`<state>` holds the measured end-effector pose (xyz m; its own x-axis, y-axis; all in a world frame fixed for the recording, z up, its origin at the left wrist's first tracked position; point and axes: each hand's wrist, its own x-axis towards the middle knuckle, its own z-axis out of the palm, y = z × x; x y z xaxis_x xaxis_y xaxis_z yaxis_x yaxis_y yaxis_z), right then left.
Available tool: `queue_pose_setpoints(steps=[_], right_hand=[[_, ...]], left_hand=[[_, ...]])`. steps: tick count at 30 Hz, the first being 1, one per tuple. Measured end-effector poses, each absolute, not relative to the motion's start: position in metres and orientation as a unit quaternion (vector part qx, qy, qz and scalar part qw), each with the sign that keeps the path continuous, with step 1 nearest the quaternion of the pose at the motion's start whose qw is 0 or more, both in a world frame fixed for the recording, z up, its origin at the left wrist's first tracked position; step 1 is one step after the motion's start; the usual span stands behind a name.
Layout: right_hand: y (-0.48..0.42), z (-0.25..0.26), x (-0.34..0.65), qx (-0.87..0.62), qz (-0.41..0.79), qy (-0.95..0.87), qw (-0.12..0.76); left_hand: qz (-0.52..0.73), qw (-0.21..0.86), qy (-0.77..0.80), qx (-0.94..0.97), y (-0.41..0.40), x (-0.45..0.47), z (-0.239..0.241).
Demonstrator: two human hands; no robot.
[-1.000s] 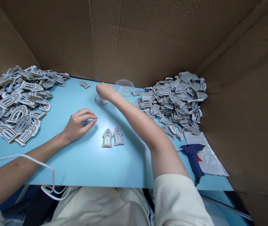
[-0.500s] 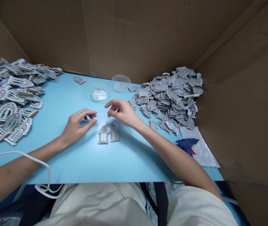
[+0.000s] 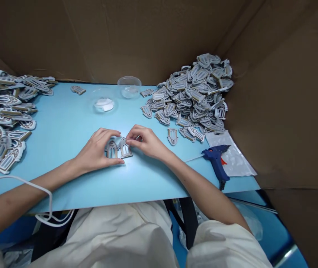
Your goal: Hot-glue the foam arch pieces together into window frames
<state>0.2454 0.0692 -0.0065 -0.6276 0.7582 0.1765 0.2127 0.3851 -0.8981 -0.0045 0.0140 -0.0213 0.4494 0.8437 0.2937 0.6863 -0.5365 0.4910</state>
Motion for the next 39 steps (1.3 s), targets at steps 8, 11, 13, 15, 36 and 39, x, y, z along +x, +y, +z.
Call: queue_pose_setpoints(steps=[8,11,13,15,36,39], right_hand=[[0.06,-0.005,0.246,-0.313,0.396,-0.825,0.253],[0.06,-0.007,0.245,-0.29,0.383,-0.842,0.246],[0.061,-0.009,0.245,-0.28,0.381,-0.846,0.246],[0.061,-0.012,0.244,-0.282,0.387,-0.841,0.25],[0.057,-0.015,0.234,-0.331,0.34,-0.848,0.236],[0.059,-0.021,0.225,-0.331,0.303,-0.87,0.204]], left_hand=[[0.235,0.194,0.497,0.812,0.003,0.014,-0.025],[0.24,0.206,0.491,0.811,0.003,0.012,-0.026],[0.241,0.212,0.486,0.813,0.004,0.011,-0.027],[0.242,0.214,0.483,0.814,0.005,0.01,-0.028],[0.185,0.122,0.532,0.817,0.0,-0.011,-0.017],[0.157,0.1,0.542,0.819,-0.004,-0.019,-0.012]])
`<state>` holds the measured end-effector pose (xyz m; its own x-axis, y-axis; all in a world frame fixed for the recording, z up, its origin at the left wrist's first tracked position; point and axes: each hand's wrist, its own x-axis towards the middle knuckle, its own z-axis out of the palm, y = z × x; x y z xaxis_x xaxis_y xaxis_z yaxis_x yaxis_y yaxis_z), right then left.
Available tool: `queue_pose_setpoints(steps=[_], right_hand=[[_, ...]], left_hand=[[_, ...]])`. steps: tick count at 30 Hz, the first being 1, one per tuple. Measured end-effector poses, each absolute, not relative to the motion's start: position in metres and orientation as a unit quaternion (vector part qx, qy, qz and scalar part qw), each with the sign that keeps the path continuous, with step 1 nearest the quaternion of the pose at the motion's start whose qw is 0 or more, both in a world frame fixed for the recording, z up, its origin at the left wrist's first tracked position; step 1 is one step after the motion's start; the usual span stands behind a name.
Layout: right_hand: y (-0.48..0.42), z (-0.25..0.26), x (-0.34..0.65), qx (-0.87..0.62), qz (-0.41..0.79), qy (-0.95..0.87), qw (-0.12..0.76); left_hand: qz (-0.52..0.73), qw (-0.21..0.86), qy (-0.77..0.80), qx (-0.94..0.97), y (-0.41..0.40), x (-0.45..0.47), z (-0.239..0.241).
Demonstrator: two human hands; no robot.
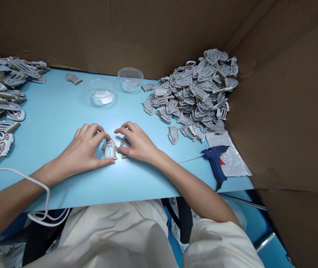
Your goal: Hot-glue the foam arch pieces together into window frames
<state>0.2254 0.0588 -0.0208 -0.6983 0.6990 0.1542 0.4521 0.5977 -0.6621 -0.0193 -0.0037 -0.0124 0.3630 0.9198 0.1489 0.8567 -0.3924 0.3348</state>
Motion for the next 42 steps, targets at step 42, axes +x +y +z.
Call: queue_pose_setpoints(steps=[42], right_hand=[[0.061,0.016,0.222,-0.31,0.131,-0.942,-0.001]], left_hand=[[0.112,0.168,0.576,0.792,0.001,-0.012,-0.009]])
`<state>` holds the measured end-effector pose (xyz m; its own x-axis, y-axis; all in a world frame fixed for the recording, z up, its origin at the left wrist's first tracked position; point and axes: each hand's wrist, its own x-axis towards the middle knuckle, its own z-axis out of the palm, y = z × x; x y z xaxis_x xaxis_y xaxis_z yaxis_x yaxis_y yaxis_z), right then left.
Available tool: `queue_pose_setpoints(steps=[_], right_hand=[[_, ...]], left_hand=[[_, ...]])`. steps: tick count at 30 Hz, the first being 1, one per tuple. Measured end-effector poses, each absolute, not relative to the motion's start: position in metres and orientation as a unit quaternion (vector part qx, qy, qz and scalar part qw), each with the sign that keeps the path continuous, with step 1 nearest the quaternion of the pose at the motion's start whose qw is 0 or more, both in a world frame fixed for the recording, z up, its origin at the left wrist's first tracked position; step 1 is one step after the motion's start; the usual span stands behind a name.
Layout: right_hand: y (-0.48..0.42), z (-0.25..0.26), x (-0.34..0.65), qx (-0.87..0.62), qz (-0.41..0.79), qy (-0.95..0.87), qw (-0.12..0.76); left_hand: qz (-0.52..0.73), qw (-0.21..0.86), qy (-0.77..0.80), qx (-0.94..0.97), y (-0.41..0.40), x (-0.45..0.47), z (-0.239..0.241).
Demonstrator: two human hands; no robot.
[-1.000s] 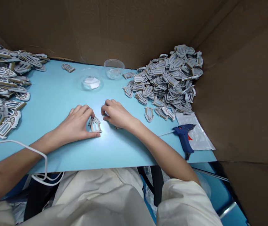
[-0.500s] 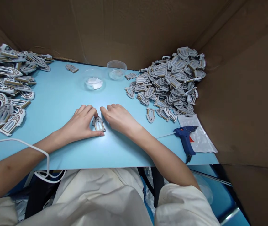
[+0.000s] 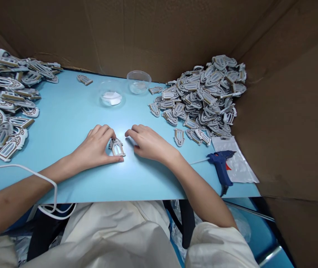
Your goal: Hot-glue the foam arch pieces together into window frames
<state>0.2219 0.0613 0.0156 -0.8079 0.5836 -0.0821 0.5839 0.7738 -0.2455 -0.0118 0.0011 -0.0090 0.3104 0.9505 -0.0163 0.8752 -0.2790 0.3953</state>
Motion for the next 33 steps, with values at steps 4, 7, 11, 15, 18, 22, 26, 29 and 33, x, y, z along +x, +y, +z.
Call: queue_pose_setpoints(steps=[4,7,11,15,18,22,26,29,33], right_hand=[[0.056,0.021,0.226,0.298,-0.114,0.948,0.024],[0.052,0.022,0.224,0.319,-0.108,0.941,0.043],[0.05,0.018,0.223,0.333,-0.121,0.935,0.008],[0.054,0.01,0.224,0.319,-0.181,0.929,-0.055],[0.055,0.002,0.22,0.336,-0.298,0.876,-0.175],[0.047,-0.011,0.206,0.375,-0.451,0.754,-0.297],[0.037,-0.018,0.195,0.4,-0.469,0.729,-0.297],[0.037,-0.018,0.192,0.403,-0.431,0.754,-0.288],[0.04,-0.018,0.191,0.379,-0.39,0.794,-0.27]], left_hand=[[0.109,0.167,0.577,0.792,0.001,-0.012,-0.01],[0.105,0.164,0.579,0.792,0.001,-0.011,-0.009],[0.104,0.16,0.58,0.792,0.001,-0.011,-0.009],[0.11,0.163,0.577,0.793,0.002,-0.012,-0.009],[0.126,0.167,0.566,0.797,0.002,-0.012,-0.011],[0.146,0.181,0.553,0.8,0.003,-0.013,-0.015],[0.155,0.194,0.544,0.801,0.004,-0.014,-0.017],[0.158,0.196,0.538,0.804,0.003,-0.013,-0.017],[0.156,0.198,0.538,0.804,0.003,-0.013,-0.016]])
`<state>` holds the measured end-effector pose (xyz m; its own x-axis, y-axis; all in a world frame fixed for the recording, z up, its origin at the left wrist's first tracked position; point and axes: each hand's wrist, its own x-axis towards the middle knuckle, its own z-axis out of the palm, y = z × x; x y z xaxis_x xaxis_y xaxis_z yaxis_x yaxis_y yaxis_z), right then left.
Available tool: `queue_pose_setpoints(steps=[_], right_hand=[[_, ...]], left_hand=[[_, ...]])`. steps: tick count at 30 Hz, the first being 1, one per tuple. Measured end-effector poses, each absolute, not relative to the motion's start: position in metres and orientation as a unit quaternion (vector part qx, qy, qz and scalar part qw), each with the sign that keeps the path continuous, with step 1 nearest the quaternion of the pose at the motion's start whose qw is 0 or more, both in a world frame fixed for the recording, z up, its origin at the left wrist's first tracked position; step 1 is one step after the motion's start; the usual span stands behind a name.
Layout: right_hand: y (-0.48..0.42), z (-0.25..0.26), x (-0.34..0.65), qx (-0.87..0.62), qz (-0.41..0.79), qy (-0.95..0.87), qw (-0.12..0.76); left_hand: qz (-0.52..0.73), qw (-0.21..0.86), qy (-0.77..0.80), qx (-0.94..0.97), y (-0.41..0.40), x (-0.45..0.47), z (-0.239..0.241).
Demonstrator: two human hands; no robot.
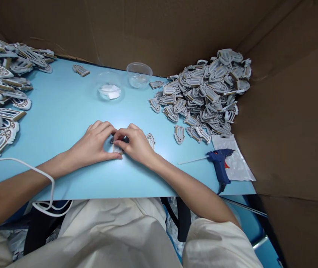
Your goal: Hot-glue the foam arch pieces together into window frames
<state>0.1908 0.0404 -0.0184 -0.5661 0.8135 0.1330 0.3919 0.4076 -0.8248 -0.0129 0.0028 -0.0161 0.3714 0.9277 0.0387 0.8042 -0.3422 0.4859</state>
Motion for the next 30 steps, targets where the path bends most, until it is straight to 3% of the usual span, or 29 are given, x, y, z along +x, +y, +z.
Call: queue_pose_setpoints(steps=[13,19,23,26,28,30], right_hand=[[0.042,-0.019,0.191,-0.358,0.345,-0.84,0.218],[0.042,-0.001,0.199,-0.363,0.247,-0.876,0.198],[0.046,0.027,0.236,-0.439,0.14,-0.881,0.106],[0.042,0.035,0.263,-0.487,0.145,-0.861,0.002],[0.033,0.034,0.277,-0.476,0.193,-0.858,0.012],[0.02,0.032,0.294,-0.475,0.204,-0.853,0.076]], left_hand=[[0.162,0.192,0.532,0.809,0.002,-0.014,-0.017],[0.164,0.192,0.536,0.805,0.002,-0.015,-0.016],[0.169,0.194,0.538,0.803,0.001,-0.014,-0.018],[0.177,0.189,0.523,0.812,0.0,-0.011,-0.021],[0.184,0.179,0.51,0.821,-0.001,-0.008,-0.024],[0.195,0.16,0.499,0.829,-0.002,-0.005,-0.027]])
